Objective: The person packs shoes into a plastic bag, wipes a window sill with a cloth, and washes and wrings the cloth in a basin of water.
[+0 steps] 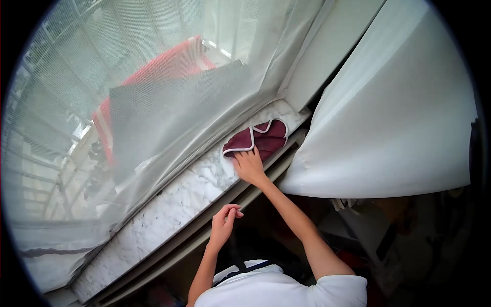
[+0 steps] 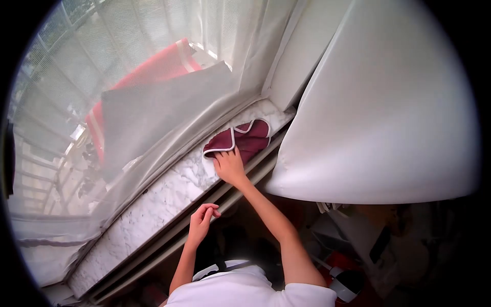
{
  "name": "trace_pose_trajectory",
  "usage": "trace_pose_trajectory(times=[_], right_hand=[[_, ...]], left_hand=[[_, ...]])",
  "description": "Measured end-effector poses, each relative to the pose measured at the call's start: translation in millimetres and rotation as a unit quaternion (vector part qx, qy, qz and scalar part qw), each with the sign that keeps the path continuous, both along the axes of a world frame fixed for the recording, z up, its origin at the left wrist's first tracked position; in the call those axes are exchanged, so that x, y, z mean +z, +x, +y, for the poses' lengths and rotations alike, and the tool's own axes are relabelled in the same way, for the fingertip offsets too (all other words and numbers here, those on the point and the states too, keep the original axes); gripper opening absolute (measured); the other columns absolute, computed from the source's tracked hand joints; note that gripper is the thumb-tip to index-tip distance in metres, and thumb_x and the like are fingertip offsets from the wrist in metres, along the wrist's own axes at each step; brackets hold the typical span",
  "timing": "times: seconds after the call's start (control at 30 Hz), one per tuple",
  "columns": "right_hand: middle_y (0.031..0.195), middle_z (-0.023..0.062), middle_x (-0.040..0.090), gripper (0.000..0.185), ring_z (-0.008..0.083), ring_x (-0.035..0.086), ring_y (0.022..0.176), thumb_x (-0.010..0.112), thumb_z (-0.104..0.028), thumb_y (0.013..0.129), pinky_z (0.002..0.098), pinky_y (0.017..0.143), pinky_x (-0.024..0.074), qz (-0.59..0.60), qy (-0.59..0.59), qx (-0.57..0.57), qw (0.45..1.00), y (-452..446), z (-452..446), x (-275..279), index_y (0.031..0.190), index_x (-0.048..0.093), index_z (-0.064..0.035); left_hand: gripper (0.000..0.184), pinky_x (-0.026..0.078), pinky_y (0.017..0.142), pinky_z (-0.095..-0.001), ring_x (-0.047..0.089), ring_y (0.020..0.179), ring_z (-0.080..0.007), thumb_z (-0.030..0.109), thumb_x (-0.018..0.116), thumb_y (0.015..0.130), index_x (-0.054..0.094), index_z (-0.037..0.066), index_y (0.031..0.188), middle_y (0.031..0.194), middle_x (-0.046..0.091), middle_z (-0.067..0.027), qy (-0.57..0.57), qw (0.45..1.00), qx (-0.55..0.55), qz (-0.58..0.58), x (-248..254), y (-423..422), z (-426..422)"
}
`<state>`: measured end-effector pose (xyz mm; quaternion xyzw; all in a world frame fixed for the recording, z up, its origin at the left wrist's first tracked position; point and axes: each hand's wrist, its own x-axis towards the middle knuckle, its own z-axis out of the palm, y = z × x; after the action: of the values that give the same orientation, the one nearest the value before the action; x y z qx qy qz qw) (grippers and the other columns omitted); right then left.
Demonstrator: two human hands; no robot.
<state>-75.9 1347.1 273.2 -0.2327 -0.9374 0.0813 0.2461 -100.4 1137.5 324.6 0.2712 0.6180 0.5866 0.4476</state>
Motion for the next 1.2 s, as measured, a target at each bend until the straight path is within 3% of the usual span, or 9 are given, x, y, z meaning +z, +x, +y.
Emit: trace_pose_trajectory(times=[0.17, 0.3, 0.33, 0.47, 0.5, 0.63, 0.83, 1.03, 1.2], right_hand=[[0.101, 0.0126, 0.058, 0.029, 0.0293, 0.050, 0.102, 0.054, -0.028, 0.078, 0.0432, 0.099, 0.0282, 0.027, -0.055, 0.095, 0.994, -6.8, -13.5, 9.2, 0.100, 0.061, -0.0091], [0.098, 0.0159, 0.060, 0.035, 0.0315, 0.050, 0.100, 0.054, -0.031, 0.078, 0.0446, 0.094, 0.0329, 0.031, 0.037, -0.066, 0.997, -3.4, 49.8, -2.7, 0.097, 0.062, -0.0028], [0.101, 0.0160, 0.059, 0.037, 0.0308, 0.049, 0.102, 0.054, -0.032, 0.078, 0.0451, 0.094, 0.0320, -0.037, 0.012, -0.119, 0.992, -1.2, 66.6, -1.6, 0.099, 0.061, -0.0024], [0.114, 0.0173, 0.055, 0.048, 0.0307, 0.046, 0.111, 0.046, -0.037, 0.083, 0.0445, 0.098, 0.0266, -0.041, 0.047, -0.263, 0.963, -0.7, 141.1, -18.4, 0.113, 0.051, -0.0011], [0.116, 0.0182, 0.054, 0.048, 0.0311, 0.044, 0.113, 0.043, -0.040, 0.084, 0.0446, 0.098, 0.0253, -0.110, -0.027, -0.292, 0.950, -3.6, 153.8, -8.0, 0.113, 0.050, -0.0016], [0.114, 0.0171, 0.055, 0.046, 0.0295, 0.046, 0.112, 0.041, -0.037, 0.084, 0.0476, 0.095, 0.0254, -0.107, -0.026, -0.322, 0.940, -14.5, 171.2, -16.8, 0.112, 0.050, -0.0018], [0.109, 0.0181, 0.053, 0.044, 0.0321, 0.045, 0.106, 0.047, -0.033, 0.080, 0.0498, 0.091, 0.0284, -0.092, 0.051, -0.194, 0.975, -26.0, 83.4, -19.6, 0.107, 0.050, 0.0019], [0.107, 0.0193, 0.051, 0.044, 0.0331, 0.043, 0.106, 0.051, -0.030, 0.078, 0.0487, 0.091, 0.0273, -0.078, -0.037, 0.046, 0.995, -57.7, -101.2, 1.9, 0.107, 0.050, 0.0034], [0.105, 0.0133, 0.056, 0.034, 0.0298, 0.048, 0.102, 0.054, -0.029, 0.078, 0.0432, 0.094, 0.0301, 0.009, -0.045, 0.140, 0.989, -43.5, -67.5, -2.1, 0.100, 0.058, -0.0038]], left_hand=[[0.019, 0.045, 0.070, -0.0235, 0.056, 0.074, -0.0104, 0.010, 0.044, 0.092, 0.056, -0.004, 0.098, 0.077, 0.060, -0.0056, 0.029, 0.996, -0.082, 0.016, 16.7, 14.4, 29.6], [0.019, 0.045, 0.070, -0.0233, 0.056, 0.074, -0.0109, 0.010, 0.044, 0.092, 0.056, -0.003, 0.098, 0.078, 0.060, -0.0055, 0.039, 0.996, -0.078, 0.023, 21.4, 19.9, 39.4], [0.019, 0.045, 0.071, -0.0232, 0.056, 0.075, -0.0110, 0.010, 0.044, 0.092, 0.056, -0.003, 0.098, 0.078, 0.060, -0.0054, 0.037, 0.997, -0.070, 0.016, 18.2, 20.7, 37.4], [0.019, 0.044, 0.071, -0.0228, 0.056, 0.076, -0.0106, 0.009, 0.043, 0.092, 0.056, -0.003, 0.098, 0.079, 0.061, -0.0055, -0.005, 0.999, -0.039, 0.008, 14.7, 18.8, 15.3], [0.019, 0.044, 0.071, -0.0228, 0.056, 0.076, -0.0106, 0.009, 0.043, 0.092, 0.056, -0.003, 0.098, 0.079, 0.061, -0.0055, -0.008, 1.000, -0.026, 0.008, 11.8, 18.4, 7.3], [0.019, 0.045, 0.072, -0.0229, 0.056, 0.077, -0.0106, 0.010, 0.043, 0.092, 0.056, -0.003, 0.097, 0.079, 0.060, -0.0055, -0.047, 0.998, 0.040, -0.005, 1.9, 11.7, -21.5], [0.019, 0.047, 0.072, -0.0244, 0.058, 0.076, -0.0121, 0.010, 0.043, 0.091, 0.057, -0.002, 0.098, 0.078, 0.061, -0.0066, -0.015, 0.991, 0.132, -0.023, -10.5, -3.5, -34.6], [0.019, 0.046, 0.071, -0.0243, 0.057, 0.074, -0.0115, 0.009, 0.043, 0.091, 0.057, -0.003, 0.097, 0.077, 0.060, -0.0062, 0.016, 0.989, 0.144, 0.013, 11.7, -18.3, -26.1], [0.019, 0.044, 0.073, -0.0231, 0.055, 0.075, -0.0104, 0.009, 0.042, 0.092, 0.056, -0.003, 0.097, 0.078, 0.059, -0.0054, 0.020, 0.995, 0.074, 0.062, 22.5, -18.3, -5.2]])
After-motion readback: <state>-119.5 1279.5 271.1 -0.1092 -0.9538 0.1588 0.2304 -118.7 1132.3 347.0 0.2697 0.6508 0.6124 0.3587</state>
